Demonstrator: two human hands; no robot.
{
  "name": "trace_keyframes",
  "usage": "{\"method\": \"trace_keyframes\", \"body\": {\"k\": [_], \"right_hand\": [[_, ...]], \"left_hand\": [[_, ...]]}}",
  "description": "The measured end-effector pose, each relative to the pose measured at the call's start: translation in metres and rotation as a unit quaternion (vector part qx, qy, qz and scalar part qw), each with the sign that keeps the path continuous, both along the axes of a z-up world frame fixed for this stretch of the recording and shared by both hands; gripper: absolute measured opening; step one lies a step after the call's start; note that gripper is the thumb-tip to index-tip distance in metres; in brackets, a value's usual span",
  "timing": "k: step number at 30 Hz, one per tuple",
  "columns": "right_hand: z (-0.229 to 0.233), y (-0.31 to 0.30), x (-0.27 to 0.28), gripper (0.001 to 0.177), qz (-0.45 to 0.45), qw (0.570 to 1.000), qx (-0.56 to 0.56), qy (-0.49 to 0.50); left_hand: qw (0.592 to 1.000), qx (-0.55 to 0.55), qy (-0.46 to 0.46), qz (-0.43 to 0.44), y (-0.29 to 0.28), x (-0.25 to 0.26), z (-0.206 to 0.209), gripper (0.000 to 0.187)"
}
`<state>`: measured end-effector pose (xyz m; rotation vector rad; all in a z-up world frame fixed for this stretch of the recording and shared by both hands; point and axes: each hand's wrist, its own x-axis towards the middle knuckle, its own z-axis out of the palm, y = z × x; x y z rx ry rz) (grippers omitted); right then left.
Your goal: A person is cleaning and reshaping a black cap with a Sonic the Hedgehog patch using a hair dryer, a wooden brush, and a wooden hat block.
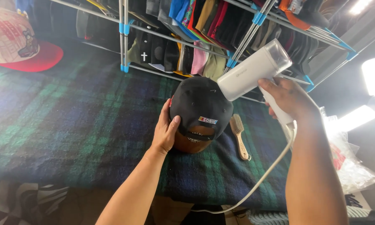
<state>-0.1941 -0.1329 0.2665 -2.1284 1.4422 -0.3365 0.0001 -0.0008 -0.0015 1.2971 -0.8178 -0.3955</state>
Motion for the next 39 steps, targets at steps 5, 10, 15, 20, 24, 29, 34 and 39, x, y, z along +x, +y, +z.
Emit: {"method": "trace_keyframes", "body": {"k": [5, 10, 15, 20, 24, 29, 34, 39], "right_hand": [[-0.077, -0.081, -0.029, 0.063, 0.022, 0.990, 0.032, -0.136], [-0.156, -0.092, -0.050, 0.058, -0.023, 0.967, 0.141, -0.212], [-0.185, -0.022, -0.074, 0.051, -0.089, 0.931, 0.126, -0.332], [-0.226, 0.056, -0.087, 0.047, -0.129, 0.901, 0.106, -0.400], [-0.208, 0.094, -0.065, 0.037, -0.117, 0.916, -0.039, -0.382], [-0.209, 0.095, -0.053, 0.047, -0.092, 0.912, -0.122, -0.381], [-0.256, 0.109, -0.075, 0.062, -0.047, 0.908, -0.112, -0.402], [-0.247, 0.086, -0.109, 0.041, -0.182, 0.896, 0.071, -0.399]], "left_hand": [[0.999, 0.018, -0.031, 0.034, -0.007, 0.004, -0.012, 0.081], [0.999, 0.014, -0.027, 0.037, -0.007, 0.004, -0.011, 0.082], [0.999, 0.013, -0.018, 0.026, -0.005, 0.004, -0.011, 0.079], [0.999, 0.032, 0.022, 0.005, -0.005, 0.000, 0.000, 0.090], [1.000, -0.004, -0.003, 0.004, -0.006, -0.001, -0.004, 0.086], [1.000, -0.004, 0.001, 0.002, -0.003, -0.003, -0.007, 0.086], [1.000, -0.010, -0.009, 0.000, -0.006, 0.001, -0.014, 0.085], [0.997, -0.054, -0.051, 0.016, -0.012, 0.001, -0.018, 0.070]]}}
